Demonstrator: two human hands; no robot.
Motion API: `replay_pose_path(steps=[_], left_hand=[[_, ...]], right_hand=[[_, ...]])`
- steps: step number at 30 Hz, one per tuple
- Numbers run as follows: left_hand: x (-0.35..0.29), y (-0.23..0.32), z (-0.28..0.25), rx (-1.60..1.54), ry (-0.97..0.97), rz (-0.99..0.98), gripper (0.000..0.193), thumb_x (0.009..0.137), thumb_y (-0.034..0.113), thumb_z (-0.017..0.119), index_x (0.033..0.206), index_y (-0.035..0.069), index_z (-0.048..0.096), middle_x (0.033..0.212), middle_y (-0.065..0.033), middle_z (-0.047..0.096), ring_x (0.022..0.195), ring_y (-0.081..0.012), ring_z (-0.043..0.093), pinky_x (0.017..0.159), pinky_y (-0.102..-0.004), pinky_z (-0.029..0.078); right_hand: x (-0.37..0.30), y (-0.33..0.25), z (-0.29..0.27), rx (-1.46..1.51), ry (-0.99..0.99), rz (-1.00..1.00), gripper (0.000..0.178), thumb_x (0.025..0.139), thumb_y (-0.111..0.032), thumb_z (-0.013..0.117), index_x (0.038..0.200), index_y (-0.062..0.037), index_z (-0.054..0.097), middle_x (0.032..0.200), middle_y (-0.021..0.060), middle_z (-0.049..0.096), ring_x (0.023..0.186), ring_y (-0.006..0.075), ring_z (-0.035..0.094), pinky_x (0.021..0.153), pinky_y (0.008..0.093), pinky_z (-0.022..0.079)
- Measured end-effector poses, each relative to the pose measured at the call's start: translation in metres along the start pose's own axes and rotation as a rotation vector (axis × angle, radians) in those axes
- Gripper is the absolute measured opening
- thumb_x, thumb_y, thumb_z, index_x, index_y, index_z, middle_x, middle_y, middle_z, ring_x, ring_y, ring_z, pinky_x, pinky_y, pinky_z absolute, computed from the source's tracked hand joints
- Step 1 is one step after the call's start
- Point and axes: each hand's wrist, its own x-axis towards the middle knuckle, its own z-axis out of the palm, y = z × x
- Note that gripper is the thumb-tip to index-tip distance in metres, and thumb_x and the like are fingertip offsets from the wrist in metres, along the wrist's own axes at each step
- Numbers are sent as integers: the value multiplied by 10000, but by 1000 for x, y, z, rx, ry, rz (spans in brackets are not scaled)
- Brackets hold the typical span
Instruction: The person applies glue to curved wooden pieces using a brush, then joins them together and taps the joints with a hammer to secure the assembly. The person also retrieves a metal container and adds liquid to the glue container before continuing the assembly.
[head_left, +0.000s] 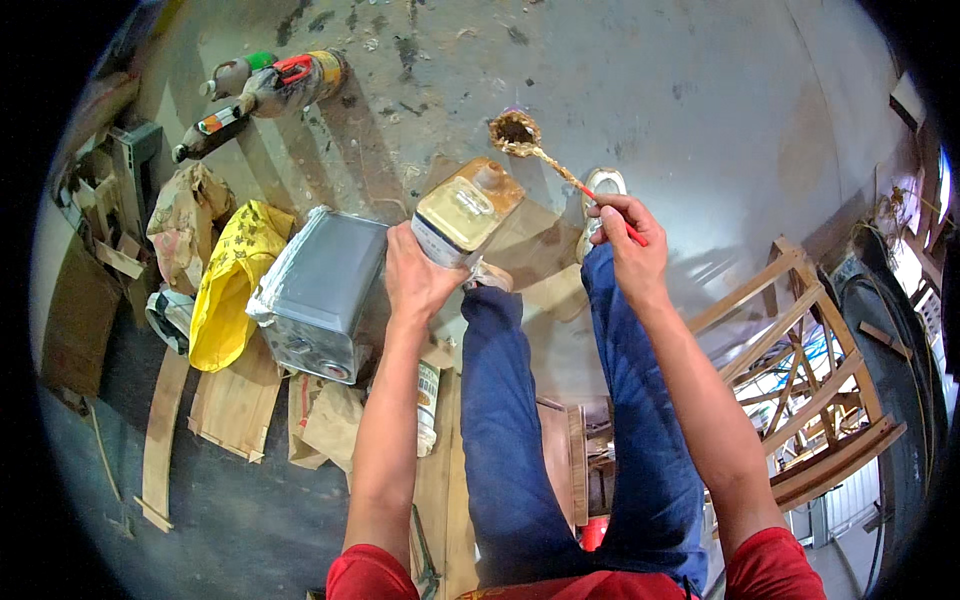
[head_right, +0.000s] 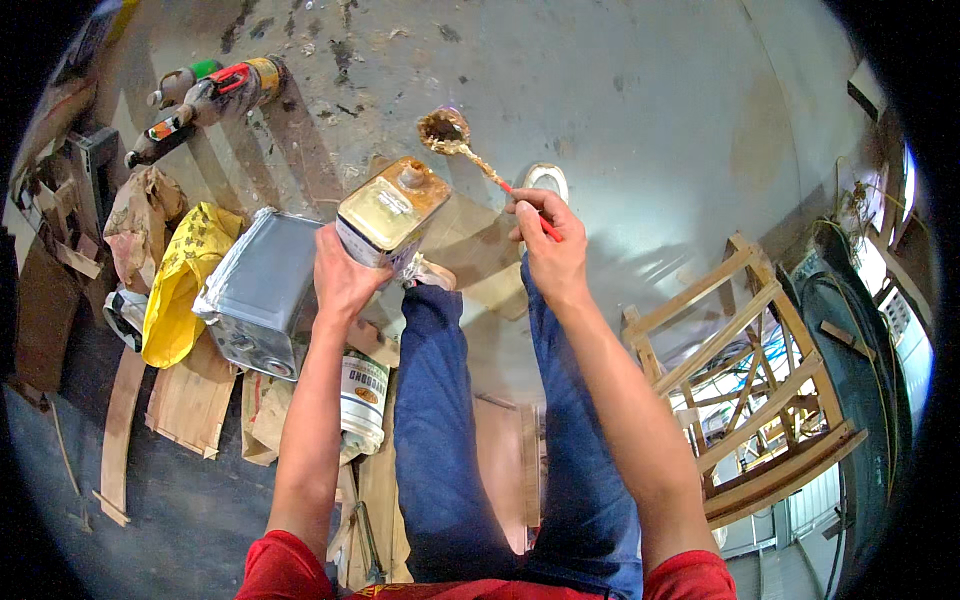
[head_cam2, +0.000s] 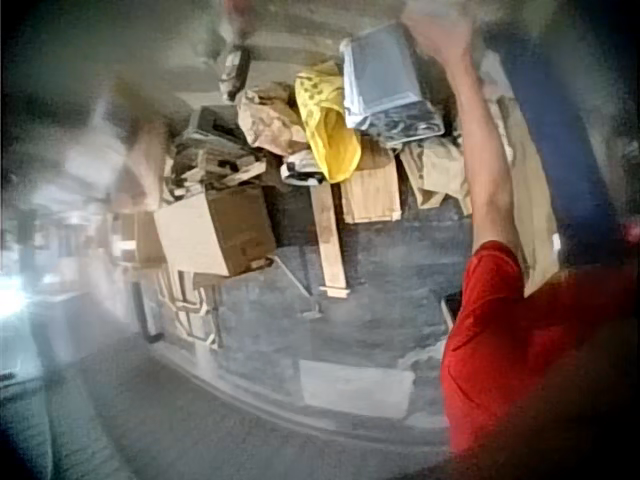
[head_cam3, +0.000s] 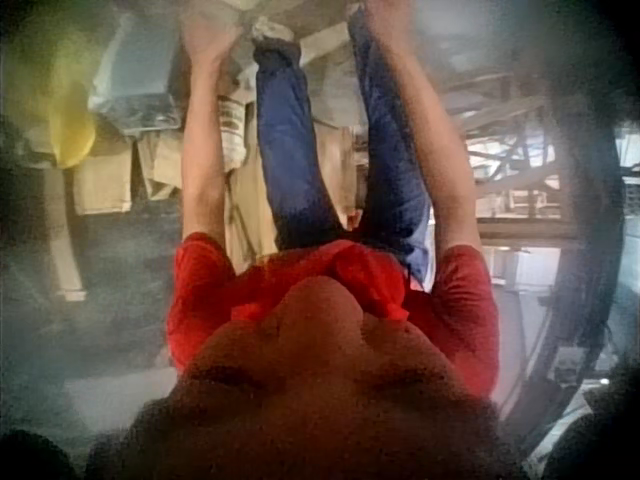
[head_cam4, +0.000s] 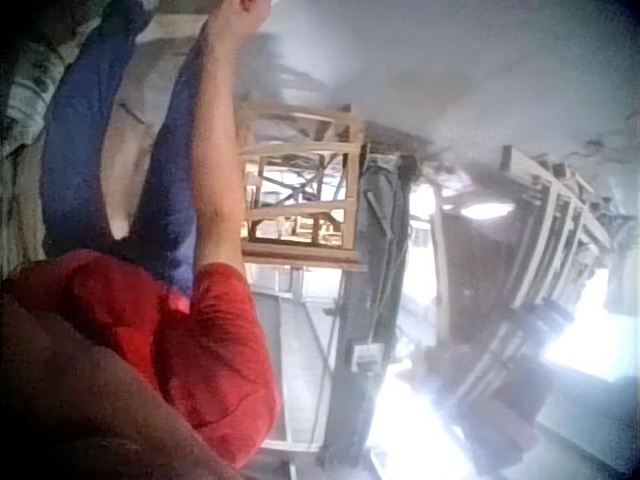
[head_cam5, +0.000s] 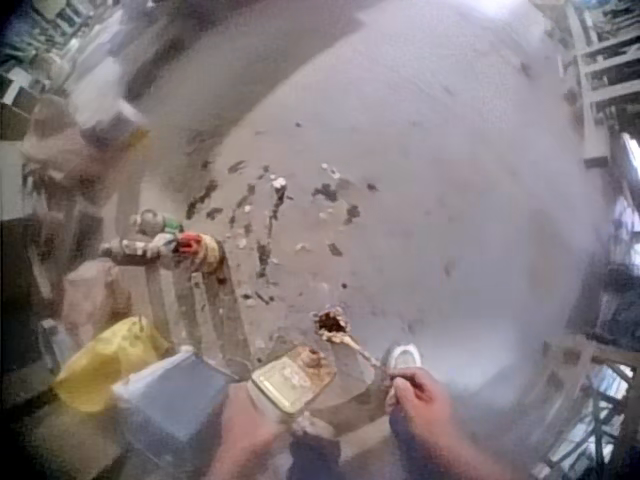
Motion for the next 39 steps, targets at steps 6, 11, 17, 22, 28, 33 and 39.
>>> replay_pose_path(steps=[6,11,17,22,28,33,39], left_hand=[[15,29,1,64,-27,-17,819,595,276,913,1244,-1,497,1250,-217,560,1198,-437,590,1032,-502,516],[28,43,-2,119,-56,-42,825,605,287,912,1241,-12,481,1241,-232,563,1188,-455,595,1012,-518,527],[38,50,-2,195,-92,-56,836,602,295,926,1234,-13,472,1239,-240,564,1170,-467,609,989,-532,542],[42,56,-5,225,-121,-76,854,594,301,940,1233,-16,471,1242,-243,565,1168,-464,615,991,-533,546],[43,56,-6,245,-131,-91,853,603,305,941,1237,-18,471,1251,-244,569,1162,-467,622,982,-532,551],[46,57,-9,244,-134,-77,852,602,305,940,1234,-20,470,1257,-244,570,1156,-466,624,981,-528,552],[47,58,-8,263,-130,-99,859,589,301,946,1234,-9,471,1259,-237,569,1153,-465,625,980,-526,552]], right_hand=[[4,-3,-2,-12,8,-3,231,1068,-149,618,1232,-7,697,1041,58,736,774,98,644,737,266,543],[12,-1,-6,-45,-14,-7,228,1065,-145,611,1227,-8,695,1040,49,724,785,94,647,751,263,546],[17,-15,-1,-11,-26,23,214,1063,-143,610,1209,-12,696,1014,29,712,783,86,637,753,263,540],[20,-18,1,-12,-22,37,200,1060,-136,604,1188,-12,695,1007,28,712,777,81,635,750,259,538],[24,-15,-1,-25,-28,31,193,1060,-133,600,1179,-14,694,995,27,714,777,77,637,746,258,540],[25,-13,-1,-5,-24,51,194,1060,-136,605,1181,-15,696,1001,32,720,773,79,638,743,258,540],[27,-12,0,-8,-27,45,205,1059,-139,611,1187,-4,696,1019,39,727,774,79,635,744,259,540]])
